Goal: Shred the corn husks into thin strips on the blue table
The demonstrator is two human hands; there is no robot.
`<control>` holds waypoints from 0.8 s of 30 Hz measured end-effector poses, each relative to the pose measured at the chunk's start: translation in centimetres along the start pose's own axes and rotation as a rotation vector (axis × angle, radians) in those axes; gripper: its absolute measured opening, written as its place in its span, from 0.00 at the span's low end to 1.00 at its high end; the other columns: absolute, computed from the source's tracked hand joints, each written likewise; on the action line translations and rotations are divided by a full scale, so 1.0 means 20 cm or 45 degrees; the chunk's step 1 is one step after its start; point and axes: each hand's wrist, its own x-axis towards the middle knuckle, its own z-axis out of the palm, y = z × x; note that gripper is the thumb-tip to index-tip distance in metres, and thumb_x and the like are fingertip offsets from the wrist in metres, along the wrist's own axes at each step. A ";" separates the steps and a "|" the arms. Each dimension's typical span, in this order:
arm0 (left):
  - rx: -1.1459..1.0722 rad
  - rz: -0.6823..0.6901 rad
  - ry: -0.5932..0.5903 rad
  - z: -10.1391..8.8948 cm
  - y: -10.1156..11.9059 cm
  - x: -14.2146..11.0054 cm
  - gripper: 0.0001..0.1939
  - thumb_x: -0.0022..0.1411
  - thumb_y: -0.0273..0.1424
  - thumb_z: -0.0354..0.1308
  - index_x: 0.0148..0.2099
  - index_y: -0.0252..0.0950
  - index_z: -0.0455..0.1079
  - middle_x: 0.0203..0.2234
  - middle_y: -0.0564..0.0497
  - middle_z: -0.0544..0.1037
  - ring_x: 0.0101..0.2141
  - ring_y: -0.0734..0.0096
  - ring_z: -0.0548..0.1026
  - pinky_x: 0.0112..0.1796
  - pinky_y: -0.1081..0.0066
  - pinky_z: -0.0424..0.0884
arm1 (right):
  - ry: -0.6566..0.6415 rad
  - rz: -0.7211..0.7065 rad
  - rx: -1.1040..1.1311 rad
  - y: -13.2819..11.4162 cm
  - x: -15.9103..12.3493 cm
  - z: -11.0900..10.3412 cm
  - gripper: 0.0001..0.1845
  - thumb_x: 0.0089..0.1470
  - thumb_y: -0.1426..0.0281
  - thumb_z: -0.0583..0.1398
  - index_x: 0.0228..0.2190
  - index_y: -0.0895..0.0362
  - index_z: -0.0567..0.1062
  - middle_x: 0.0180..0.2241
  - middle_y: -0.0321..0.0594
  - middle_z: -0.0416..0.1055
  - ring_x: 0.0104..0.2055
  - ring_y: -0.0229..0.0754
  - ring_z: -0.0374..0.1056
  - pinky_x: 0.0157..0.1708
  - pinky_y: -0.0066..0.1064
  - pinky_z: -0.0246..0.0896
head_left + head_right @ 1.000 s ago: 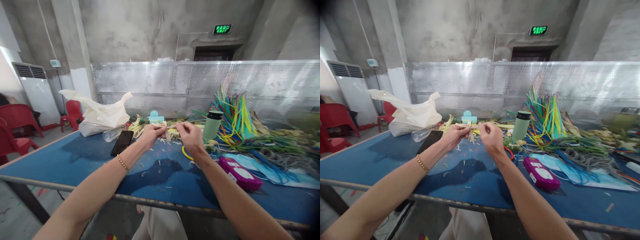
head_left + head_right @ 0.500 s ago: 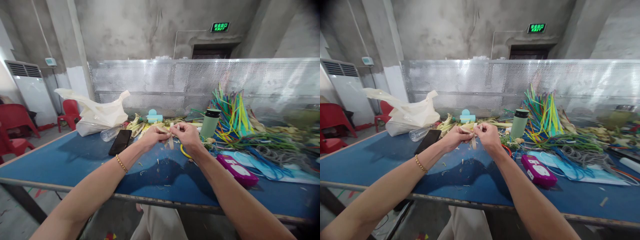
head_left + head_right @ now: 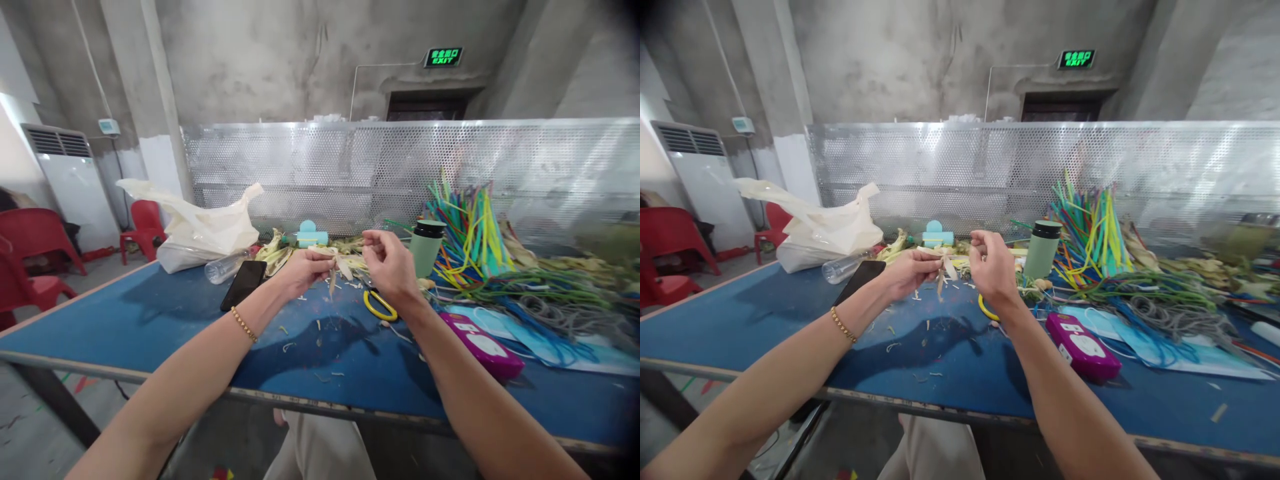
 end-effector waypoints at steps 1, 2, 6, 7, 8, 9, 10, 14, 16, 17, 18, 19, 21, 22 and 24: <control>-0.038 0.000 0.040 -0.01 0.00 0.01 0.09 0.45 0.25 0.70 0.31 0.26 0.77 0.25 0.47 0.75 0.22 0.82 0.64 0.25 0.73 0.55 | -0.053 -0.128 -0.033 0.00 0.00 -0.01 0.16 0.52 0.74 0.56 0.43 0.60 0.75 0.39 0.48 0.73 0.35 0.43 0.69 0.40 0.39 0.65; -0.071 -0.006 0.065 -0.01 0.00 0.01 0.09 0.45 0.25 0.70 0.31 0.27 0.76 0.25 0.48 0.75 0.21 0.82 0.64 0.24 0.73 0.55 | -0.121 -0.252 -0.055 -0.01 0.00 -0.01 0.18 0.51 0.76 0.57 0.45 0.59 0.75 0.40 0.47 0.72 0.38 0.44 0.69 0.42 0.40 0.65; -0.100 -0.051 0.069 0.00 0.00 0.00 0.09 0.46 0.24 0.69 0.33 0.27 0.77 0.25 0.48 0.75 0.22 0.81 0.65 0.25 0.74 0.55 | -0.259 -0.465 -0.021 -0.05 -0.02 -0.01 0.11 0.55 0.72 0.60 0.40 0.54 0.79 0.39 0.45 0.72 0.44 0.47 0.67 0.47 0.41 0.61; -0.080 -0.056 0.067 0.00 0.00 0.00 0.09 0.46 0.24 0.69 0.33 0.27 0.77 0.25 0.48 0.75 0.23 0.80 0.66 0.25 0.74 0.56 | -0.229 -0.441 0.008 -0.05 -0.02 0.00 0.08 0.56 0.70 0.60 0.36 0.54 0.79 0.37 0.44 0.73 0.43 0.46 0.67 0.46 0.41 0.61; -0.053 -0.057 0.065 0.01 0.00 0.00 0.08 0.46 0.24 0.68 0.33 0.27 0.77 0.25 0.47 0.75 0.24 0.79 0.67 0.26 0.74 0.56 | -0.202 -0.394 0.047 -0.06 -0.02 0.00 0.07 0.56 0.69 0.60 0.33 0.54 0.79 0.35 0.43 0.73 0.41 0.45 0.67 0.45 0.40 0.61; -0.020 -0.056 0.060 0.02 0.00 -0.01 0.08 0.46 0.24 0.68 0.32 0.27 0.77 0.25 0.46 0.76 0.24 0.79 0.67 0.26 0.74 0.56 | -0.177 -0.327 0.090 -0.06 -0.02 0.00 0.07 0.56 0.68 0.60 0.30 0.54 0.79 0.33 0.41 0.73 0.39 0.44 0.67 0.44 0.38 0.61; 0.017 -0.053 0.053 0.02 0.00 -0.01 0.07 0.46 0.24 0.68 0.31 0.26 0.77 0.25 0.46 0.75 0.24 0.79 0.66 0.26 0.73 0.56 | -0.159 -0.247 0.134 -0.06 -0.02 0.01 0.07 0.55 0.68 0.60 0.28 0.54 0.78 0.31 0.41 0.73 0.37 0.43 0.67 0.41 0.37 0.61; 0.142 -0.025 0.020 0.03 0.00 -0.02 0.06 0.47 0.25 0.68 0.30 0.27 0.78 0.22 0.48 0.74 0.23 0.79 0.64 0.27 0.71 0.55 | -0.182 0.076 0.291 -0.05 -0.02 0.02 0.09 0.51 0.66 0.62 0.23 0.57 0.76 0.26 0.39 0.71 0.29 0.39 0.64 0.30 0.32 0.59; 0.164 -0.025 0.000 0.03 0.00 -0.02 0.06 0.48 0.26 0.67 0.31 0.28 0.78 0.22 0.48 0.74 0.24 0.78 0.64 0.28 0.71 0.55 | -0.212 0.175 0.348 -0.04 -0.02 0.02 0.11 0.49 0.64 0.63 0.22 0.58 0.75 0.24 0.38 0.70 0.27 0.38 0.62 0.29 0.32 0.58; 0.163 -0.025 -0.004 0.03 0.00 -0.02 0.06 0.48 0.26 0.67 0.31 0.29 0.78 0.22 0.48 0.74 0.24 0.78 0.64 0.29 0.71 0.56 | -0.219 0.207 0.373 -0.04 -0.02 0.02 0.12 0.48 0.63 0.63 0.22 0.58 0.75 0.23 0.38 0.70 0.26 0.37 0.61 0.29 0.32 0.57; 0.154 -0.025 -0.005 0.03 0.00 -0.03 0.06 0.48 0.26 0.67 0.31 0.29 0.78 0.23 0.48 0.74 0.24 0.78 0.64 0.29 0.71 0.56 | -0.226 0.232 0.392 -0.05 -0.02 0.02 0.12 0.48 0.63 0.63 0.21 0.58 0.75 0.23 0.37 0.69 0.26 0.37 0.60 0.28 0.32 0.57; 0.140 -0.027 -0.005 0.03 0.00 -0.03 0.06 0.48 0.26 0.67 0.30 0.29 0.78 0.23 0.48 0.74 0.25 0.78 0.65 0.29 0.71 0.56 | -0.229 0.252 0.405 -0.05 -0.02 0.02 0.12 0.47 0.62 0.63 0.21 0.58 0.74 0.22 0.36 0.68 0.25 0.36 0.60 0.28 0.31 0.56; 0.109 -0.035 -0.005 0.04 0.00 -0.04 0.05 0.48 0.26 0.67 0.30 0.29 0.78 0.24 0.48 0.75 0.25 0.77 0.65 0.29 0.71 0.57 | -0.232 0.280 0.419 -0.05 -0.02 0.02 0.12 0.47 0.63 0.63 0.20 0.58 0.74 0.20 0.35 0.66 0.24 0.36 0.58 0.27 0.31 0.55; 0.098 -0.045 -0.007 0.04 0.00 -0.04 0.05 0.47 0.26 0.67 0.30 0.29 0.78 0.24 0.48 0.75 0.25 0.78 0.65 0.30 0.71 0.57 | -0.232 0.289 0.423 -0.06 -0.02 0.02 0.13 0.47 0.63 0.63 0.20 0.58 0.73 0.20 0.35 0.66 0.24 0.35 0.58 0.27 0.31 0.54; 0.079 -0.076 -0.021 0.04 0.01 -0.04 0.06 0.47 0.26 0.67 0.31 0.29 0.78 0.25 0.47 0.76 0.25 0.78 0.65 0.29 0.71 0.57 | -0.232 0.297 0.425 -0.06 -0.02 0.02 0.13 0.46 0.63 0.63 0.19 0.58 0.73 0.19 0.34 0.64 0.24 0.35 0.57 0.26 0.30 0.53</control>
